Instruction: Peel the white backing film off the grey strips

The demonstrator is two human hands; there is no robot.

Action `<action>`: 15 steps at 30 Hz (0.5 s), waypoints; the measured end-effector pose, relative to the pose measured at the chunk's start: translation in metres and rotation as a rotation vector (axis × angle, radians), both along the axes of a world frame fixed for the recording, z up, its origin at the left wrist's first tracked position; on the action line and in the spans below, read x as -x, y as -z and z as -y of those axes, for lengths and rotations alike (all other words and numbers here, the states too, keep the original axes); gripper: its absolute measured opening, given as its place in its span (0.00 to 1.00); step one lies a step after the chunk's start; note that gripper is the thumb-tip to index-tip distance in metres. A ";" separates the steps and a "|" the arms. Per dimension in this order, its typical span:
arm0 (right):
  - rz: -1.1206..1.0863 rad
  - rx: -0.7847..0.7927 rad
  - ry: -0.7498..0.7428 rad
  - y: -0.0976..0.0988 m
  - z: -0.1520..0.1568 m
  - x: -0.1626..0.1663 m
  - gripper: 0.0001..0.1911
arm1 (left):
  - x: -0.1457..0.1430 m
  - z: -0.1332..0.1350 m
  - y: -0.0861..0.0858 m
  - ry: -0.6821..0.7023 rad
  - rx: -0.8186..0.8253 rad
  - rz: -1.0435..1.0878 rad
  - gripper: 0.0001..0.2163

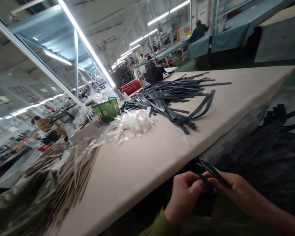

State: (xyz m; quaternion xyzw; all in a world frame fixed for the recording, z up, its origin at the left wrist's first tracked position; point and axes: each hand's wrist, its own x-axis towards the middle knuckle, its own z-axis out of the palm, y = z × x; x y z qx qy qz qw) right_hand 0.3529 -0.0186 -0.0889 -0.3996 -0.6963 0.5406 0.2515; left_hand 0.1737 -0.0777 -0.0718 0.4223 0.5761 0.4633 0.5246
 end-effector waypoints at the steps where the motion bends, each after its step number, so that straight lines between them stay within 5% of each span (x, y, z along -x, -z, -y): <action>1: 0.034 0.028 -0.069 0.001 -0.002 -0.004 0.24 | 0.008 -0.003 -0.005 -0.013 -0.020 -0.052 0.10; 5: 0.104 0.245 -0.204 0.010 -0.013 -0.019 0.27 | 0.053 -0.023 -0.029 -0.043 -0.108 -0.301 0.10; 9: 0.124 0.354 -0.017 0.027 -0.022 -0.019 0.27 | 0.125 -0.064 -0.044 -0.166 -0.064 -0.787 0.13; 15: 0.113 0.343 0.109 0.045 -0.034 -0.014 0.30 | 0.233 -0.124 -0.041 -0.351 0.150 -1.170 0.15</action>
